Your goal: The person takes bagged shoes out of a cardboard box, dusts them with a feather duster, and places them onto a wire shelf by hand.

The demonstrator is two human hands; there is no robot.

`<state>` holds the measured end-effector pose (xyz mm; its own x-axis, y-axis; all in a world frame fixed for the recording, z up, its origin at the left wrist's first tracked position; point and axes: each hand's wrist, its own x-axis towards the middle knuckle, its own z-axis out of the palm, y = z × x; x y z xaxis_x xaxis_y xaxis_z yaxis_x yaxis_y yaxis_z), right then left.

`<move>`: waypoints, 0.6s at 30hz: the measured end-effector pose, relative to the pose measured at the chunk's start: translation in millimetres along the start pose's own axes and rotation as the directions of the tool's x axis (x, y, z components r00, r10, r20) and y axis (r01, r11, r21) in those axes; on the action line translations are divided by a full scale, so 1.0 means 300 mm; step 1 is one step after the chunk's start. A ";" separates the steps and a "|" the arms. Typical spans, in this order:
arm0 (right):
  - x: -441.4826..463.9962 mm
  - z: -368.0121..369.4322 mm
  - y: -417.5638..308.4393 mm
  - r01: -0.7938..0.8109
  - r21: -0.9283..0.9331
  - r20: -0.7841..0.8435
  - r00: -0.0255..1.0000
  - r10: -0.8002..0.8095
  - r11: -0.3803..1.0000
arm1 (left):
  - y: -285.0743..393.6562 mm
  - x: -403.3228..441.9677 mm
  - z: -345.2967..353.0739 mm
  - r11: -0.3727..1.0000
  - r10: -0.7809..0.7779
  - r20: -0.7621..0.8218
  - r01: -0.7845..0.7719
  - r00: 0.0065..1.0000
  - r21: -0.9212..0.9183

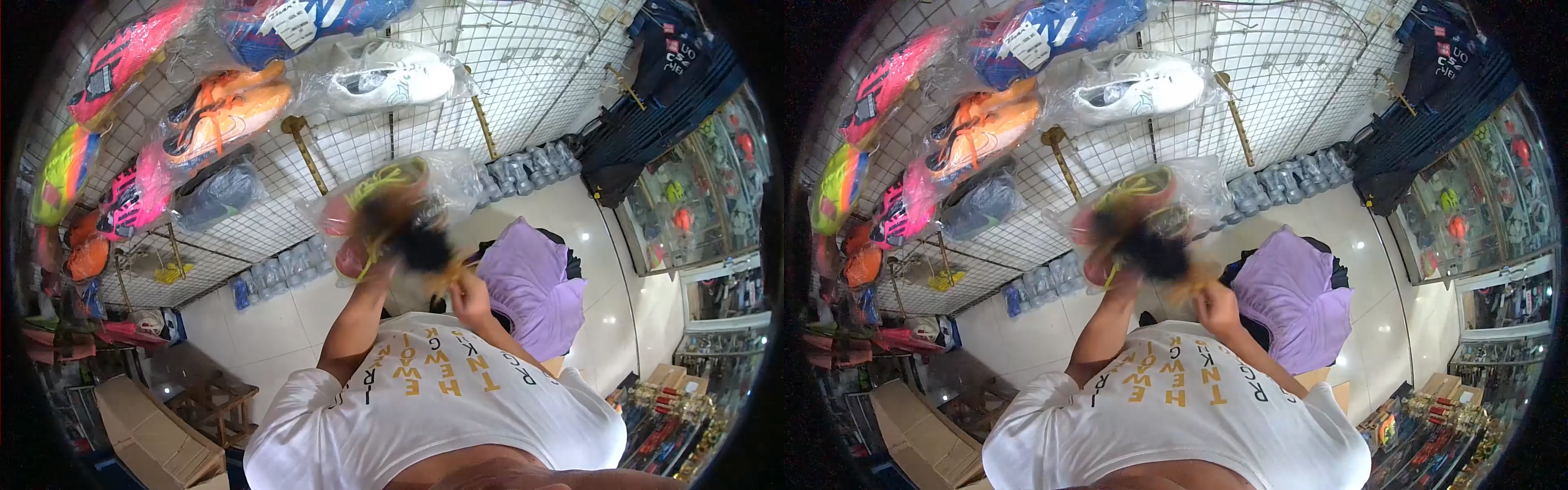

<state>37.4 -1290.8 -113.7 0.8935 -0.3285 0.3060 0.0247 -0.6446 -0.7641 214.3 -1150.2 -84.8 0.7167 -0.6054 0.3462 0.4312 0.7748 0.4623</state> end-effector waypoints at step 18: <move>0.216 -0.316 -0.201 -0.205 -0.416 -0.042 0.978 0.206 0.886 | -0.073 -0.098 0.027 0.999 -0.043 -0.054 0.043 0.998 0.003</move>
<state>51.2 -1338.8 6.1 0.8597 -0.4831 0.1658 -0.3475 -0.7911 -0.5034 179.3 -1150.8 -98.6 0.7257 -0.6277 0.2817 0.4601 0.7472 0.4796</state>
